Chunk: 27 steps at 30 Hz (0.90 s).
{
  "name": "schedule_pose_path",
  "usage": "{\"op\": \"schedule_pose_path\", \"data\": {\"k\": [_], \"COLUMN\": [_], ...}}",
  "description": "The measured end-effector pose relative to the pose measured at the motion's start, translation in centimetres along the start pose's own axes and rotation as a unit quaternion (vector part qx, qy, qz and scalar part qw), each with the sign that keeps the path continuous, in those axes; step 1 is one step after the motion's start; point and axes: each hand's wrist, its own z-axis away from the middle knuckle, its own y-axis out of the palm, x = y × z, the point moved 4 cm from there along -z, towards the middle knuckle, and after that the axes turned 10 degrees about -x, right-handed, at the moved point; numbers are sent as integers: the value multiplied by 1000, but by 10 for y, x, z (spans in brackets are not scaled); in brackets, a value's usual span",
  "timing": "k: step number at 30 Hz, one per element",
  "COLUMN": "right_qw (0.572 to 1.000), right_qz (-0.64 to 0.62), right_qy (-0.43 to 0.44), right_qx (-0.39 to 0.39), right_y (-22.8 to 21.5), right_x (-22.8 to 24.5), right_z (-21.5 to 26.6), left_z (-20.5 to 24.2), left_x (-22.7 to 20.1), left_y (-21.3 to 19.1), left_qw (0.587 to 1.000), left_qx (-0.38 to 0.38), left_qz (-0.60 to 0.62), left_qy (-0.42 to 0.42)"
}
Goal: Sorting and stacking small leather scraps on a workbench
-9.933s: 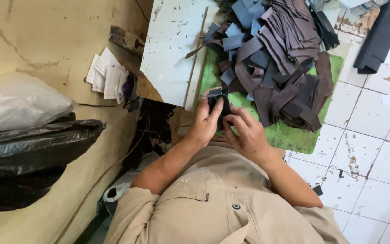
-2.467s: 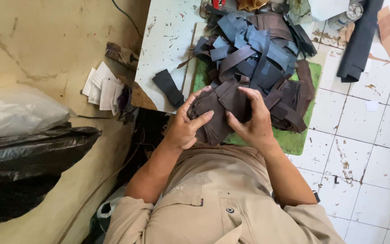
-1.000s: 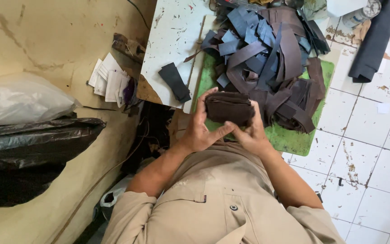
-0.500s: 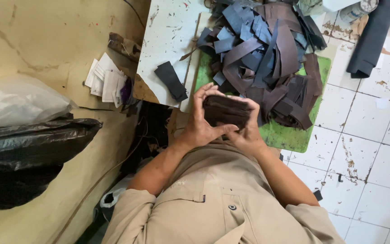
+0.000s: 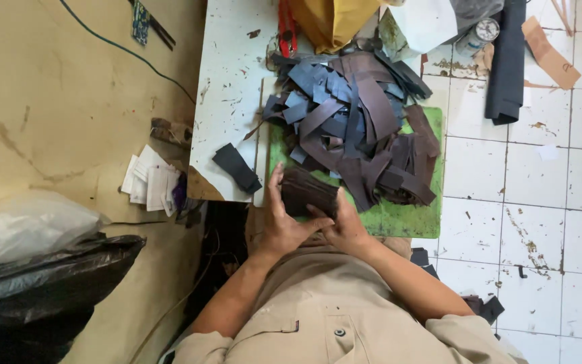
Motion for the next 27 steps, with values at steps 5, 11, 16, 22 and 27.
{"op": "schedule_pose_path", "data": {"k": [5,11,16,22,27], "right_qw": [998,994,988,976,970], "right_qz": [44,10,-71,-146,-161], "right_qy": [-47,-73,52,125,167], "right_qx": [0,86,129,102,76], "right_y": [8,-5,-9,0,0], "right_x": [62,136,124,105,95], "right_z": [-24,-68,-72,-64,-63], "left_z": [-2,-7,-11,10,5], "left_x": [-13,27,38,58,43], "left_y": [3,5,-2,11,13], "left_qw": [998,969,878,701,686], "left_qx": [0,21,-6,23,-27], "left_qz": [55,184,272,402,411], "left_qy": [-20,-165,-394,-589,-599]}}
